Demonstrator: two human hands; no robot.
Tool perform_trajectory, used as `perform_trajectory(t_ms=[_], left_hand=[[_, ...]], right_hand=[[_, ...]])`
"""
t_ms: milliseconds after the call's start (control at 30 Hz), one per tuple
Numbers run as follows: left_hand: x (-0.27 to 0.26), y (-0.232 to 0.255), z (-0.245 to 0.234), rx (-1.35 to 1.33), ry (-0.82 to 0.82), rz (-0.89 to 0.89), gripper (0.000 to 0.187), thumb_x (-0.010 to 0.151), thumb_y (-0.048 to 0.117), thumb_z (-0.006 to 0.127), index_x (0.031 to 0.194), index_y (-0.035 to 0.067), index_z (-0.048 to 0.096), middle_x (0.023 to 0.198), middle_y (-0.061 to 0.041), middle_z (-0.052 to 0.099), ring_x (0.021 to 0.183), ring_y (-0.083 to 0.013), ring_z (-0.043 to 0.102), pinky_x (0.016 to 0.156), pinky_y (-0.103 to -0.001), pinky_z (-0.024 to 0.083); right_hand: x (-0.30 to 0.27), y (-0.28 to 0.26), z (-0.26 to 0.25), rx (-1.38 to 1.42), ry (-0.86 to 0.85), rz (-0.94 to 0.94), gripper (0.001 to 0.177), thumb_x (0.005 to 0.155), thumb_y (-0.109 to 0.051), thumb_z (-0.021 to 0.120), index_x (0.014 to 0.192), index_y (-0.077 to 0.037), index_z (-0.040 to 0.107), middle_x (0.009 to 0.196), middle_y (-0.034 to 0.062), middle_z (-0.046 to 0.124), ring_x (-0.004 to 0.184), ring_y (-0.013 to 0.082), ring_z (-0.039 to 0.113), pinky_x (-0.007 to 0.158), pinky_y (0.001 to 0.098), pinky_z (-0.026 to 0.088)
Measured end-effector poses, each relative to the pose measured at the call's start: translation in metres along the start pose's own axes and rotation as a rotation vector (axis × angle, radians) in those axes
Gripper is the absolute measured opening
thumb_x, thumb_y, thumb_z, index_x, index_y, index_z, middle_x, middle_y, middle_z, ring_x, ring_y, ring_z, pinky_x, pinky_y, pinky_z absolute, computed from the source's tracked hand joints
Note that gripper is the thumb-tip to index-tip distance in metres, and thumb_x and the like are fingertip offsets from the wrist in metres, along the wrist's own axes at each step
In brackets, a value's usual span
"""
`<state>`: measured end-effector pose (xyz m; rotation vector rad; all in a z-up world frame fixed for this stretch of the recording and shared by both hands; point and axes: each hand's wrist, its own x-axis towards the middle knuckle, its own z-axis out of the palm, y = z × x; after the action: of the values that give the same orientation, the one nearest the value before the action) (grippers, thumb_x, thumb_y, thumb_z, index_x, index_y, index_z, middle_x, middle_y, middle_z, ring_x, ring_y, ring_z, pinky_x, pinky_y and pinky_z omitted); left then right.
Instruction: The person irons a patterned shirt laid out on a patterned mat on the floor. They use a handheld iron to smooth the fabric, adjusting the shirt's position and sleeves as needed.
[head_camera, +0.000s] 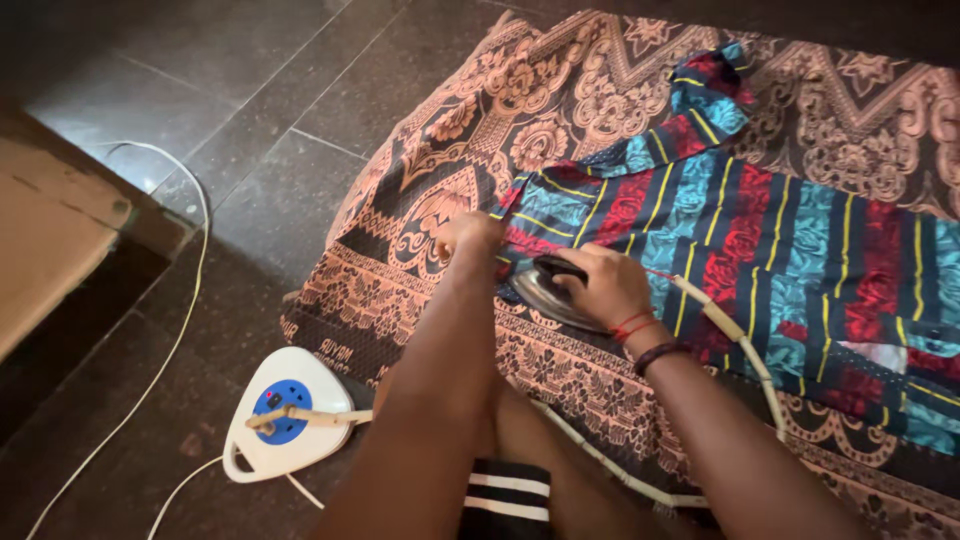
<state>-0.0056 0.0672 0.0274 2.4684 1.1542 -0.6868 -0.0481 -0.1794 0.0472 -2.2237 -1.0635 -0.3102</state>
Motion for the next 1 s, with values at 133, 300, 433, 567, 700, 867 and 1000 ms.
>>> perform_trajectory(t_ms=[133, 300, 433, 567, 700, 867, 1000], left_hand=[[-0.001, 0.003, -0.002, 0.005, 0.039, 0.006, 0.053, 0.099, 0.049, 0.056, 0.137, 0.013, 0.067, 0.142, -0.013, 0.064, 0.124, -0.0372, 0.066, 0.098, -0.065, 0.049], [0.002, -0.004, 0.003, -0.004, 0.034, 0.015, 0.048, 0.098, 0.044, 0.057, 0.134, 0.015, 0.07, 0.142, -0.01, 0.064, 0.125, -0.0357, 0.065, 0.096, -0.065, 0.052], [-0.002, -0.003, 0.005, -0.002, 0.047, 0.026, 0.046, 0.098, 0.042, 0.056, 0.133, 0.016, 0.071, 0.143, -0.009, 0.064, 0.126, -0.035, 0.065, 0.095, -0.065, 0.053], [-0.007, -0.009, 0.006, -0.054, 0.065, 0.017, 0.059, 0.096, 0.056, 0.059, 0.136, 0.013, 0.065, 0.142, -0.013, 0.061, 0.125, -0.036, 0.063, 0.095, -0.061, 0.05], [0.0, -0.013, 0.014, -0.046, 0.041, 0.024, 0.044, 0.098, 0.041, 0.058, 0.126, 0.013, 0.076, 0.12, -0.008, 0.079, 0.117, -0.029, 0.072, 0.095, -0.059, 0.053], [0.013, -0.012, 0.017, -0.023, 0.088, 0.005, 0.035, 0.094, 0.025, 0.066, 0.124, 0.01, 0.077, 0.122, -0.012, 0.072, 0.119, -0.0363, 0.068, 0.091, -0.06, 0.054], [0.017, -0.012, 0.023, -0.027, 0.093, 0.03, 0.038, 0.098, 0.025, 0.059, 0.128, 0.006, 0.072, 0.126, -0.014, 0.076, 0.119, -0.0377, 0.069, 0.093, -0.061, 0.053]], right_hand=[[0.007, -0.008, 0.008, -0.091, 0.084, 0.197, 0.044, 0.089, -0.063, 0.061, 0.107, -0.027, 0.079, 0.082, 0.0096, 0.07, 0.076, 0.0365, 0.069, 0.063, 0.0477, 0.053], [0.005, -0.013, 0.014, -0.057, 0.08, 0.325, 0.038, 0.089, -0.056, 0.064, 0.111, -0.029, 0.078, 0.087, 0.0086, 0.071, 0.076, 0.034, 0.07, 0.061, 0.047, 0.053], [0.001, -0.004, -0.001, 0.012, 0.01, 0.081, 0.041, 0.087, -0.057, 0.067, 0.113, -0.027, 0.077, 0.083, 0.0104, 0.069, 0.077, 0.0354, 0.069, 0.062, 0.0475, 0.053], [0.0, -0.009, 0.001, -0.04, 0.02, 0.155, 0.031, 0.086, -0.044, 0.074, 0.112, -0.028, 0.078, 0.081, 0.0105, 0.069, 0.078, 0.0346, 0.069, 0.066, 0.0475, 0.053], [-0.005, -0.002, 0.002, -0.125, 0.068, 0.291, 0.033, 0.082, -0.033, 0.078, 0.113, -0.024, 0.077, 0.089, 0.0129, 0.071, 0.08, 0.0378, 0.069, 0.067, 0.0497, 0.054], [-0.005, 0.018, -0.021, -0.13, 0.095, 0.496, 0.035, 0.079, -0.032, 0.08, 0.112, -0.022, 0.079, 0.098, 0.0187, 0.074, 0.091, 0.04, 0.07, 0.077, 0.0507, 0.056], [-0.022, 0.04, -0.046, -0.154, -0.016, 0.732, 0.029, 0.083, -0.035, 0.076, 0.11, -0.027, 0.081, 0.099, 0.019, 0.076, 0.093, 0.0402, 0.072, 0.081, 0.0501, 0.057]])
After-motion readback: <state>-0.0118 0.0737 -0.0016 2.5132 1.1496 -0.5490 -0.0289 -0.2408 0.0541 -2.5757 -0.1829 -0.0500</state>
